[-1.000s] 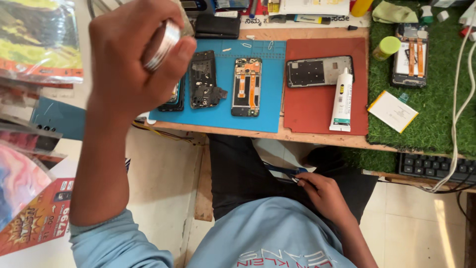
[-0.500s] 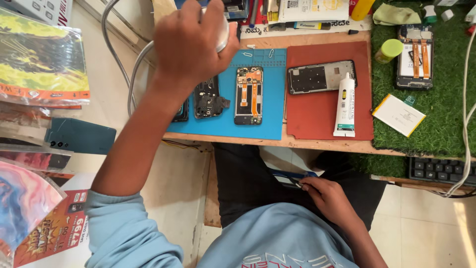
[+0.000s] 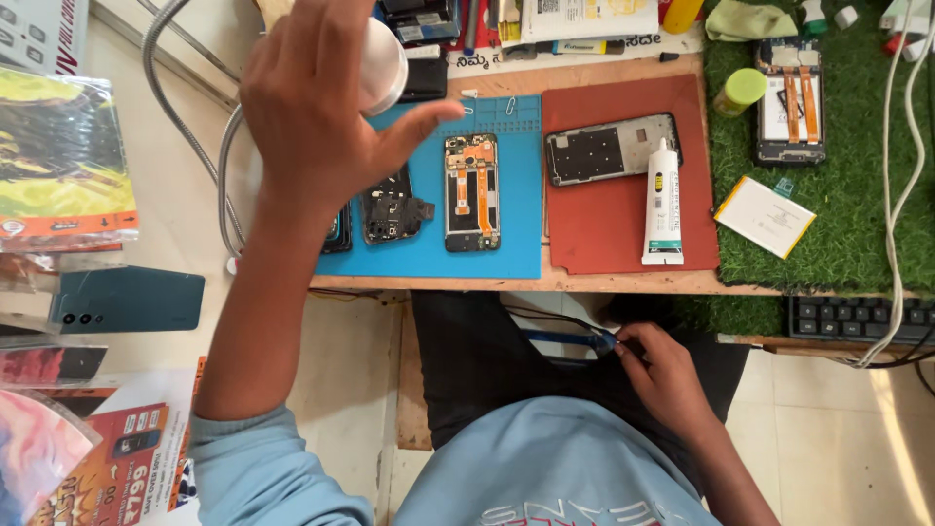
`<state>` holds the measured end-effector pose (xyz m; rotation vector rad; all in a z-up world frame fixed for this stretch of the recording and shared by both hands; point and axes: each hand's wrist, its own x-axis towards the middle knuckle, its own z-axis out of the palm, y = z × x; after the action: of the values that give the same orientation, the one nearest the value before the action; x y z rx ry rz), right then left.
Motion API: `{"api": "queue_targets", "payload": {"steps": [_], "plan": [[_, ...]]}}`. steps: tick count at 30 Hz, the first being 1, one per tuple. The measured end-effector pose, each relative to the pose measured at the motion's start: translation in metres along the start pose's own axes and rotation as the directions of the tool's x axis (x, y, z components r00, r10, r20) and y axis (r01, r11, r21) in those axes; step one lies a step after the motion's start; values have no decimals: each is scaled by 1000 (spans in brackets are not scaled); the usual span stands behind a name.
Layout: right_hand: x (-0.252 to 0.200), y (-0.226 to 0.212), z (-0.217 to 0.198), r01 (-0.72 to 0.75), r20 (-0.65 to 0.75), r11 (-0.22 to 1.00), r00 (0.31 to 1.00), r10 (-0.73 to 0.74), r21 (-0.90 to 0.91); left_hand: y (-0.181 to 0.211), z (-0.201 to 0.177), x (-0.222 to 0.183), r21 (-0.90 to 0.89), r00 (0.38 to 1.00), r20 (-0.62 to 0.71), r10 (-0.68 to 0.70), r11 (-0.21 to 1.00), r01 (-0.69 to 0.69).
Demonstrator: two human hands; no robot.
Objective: The person handles a disassembled smartphone, removes a battery, and applies adhesive to the phone frame. They then pick up a power adapter and plug it into a wall socket.
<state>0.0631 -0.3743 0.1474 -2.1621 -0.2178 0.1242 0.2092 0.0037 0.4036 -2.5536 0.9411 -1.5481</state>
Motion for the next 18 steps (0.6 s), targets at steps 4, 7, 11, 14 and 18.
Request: {"api": "queue_targets", "payload": {"steps": [4, 7, 11, 14, 18], "plan": [[-1, -4, -8, 132, -68, 991, 989, -131, 10, 20, -22, -18, -8, 991, -132, -16, 1000, 15], [-3, -8, -8, 29, -56, 993, 998, -22, 119, 84, -14, -41, -409, 984, -167, -59, 913, -15], [-6, -2, -8, 219, -28, 849, 971, -235, 481, 208, 18, -84, -760, 957, 261, -128, 585, 285], [-11, 9, -5, 161, -3, 797, 981, -196, 583, 264, 48, -114, -777, 852, 507, -135, 356, 519], [-15, 23, 6, -47, -19, 802, 997, 73, 596, 291, 68, -138, -639, 650, 748, -137, 118, 760]]}}
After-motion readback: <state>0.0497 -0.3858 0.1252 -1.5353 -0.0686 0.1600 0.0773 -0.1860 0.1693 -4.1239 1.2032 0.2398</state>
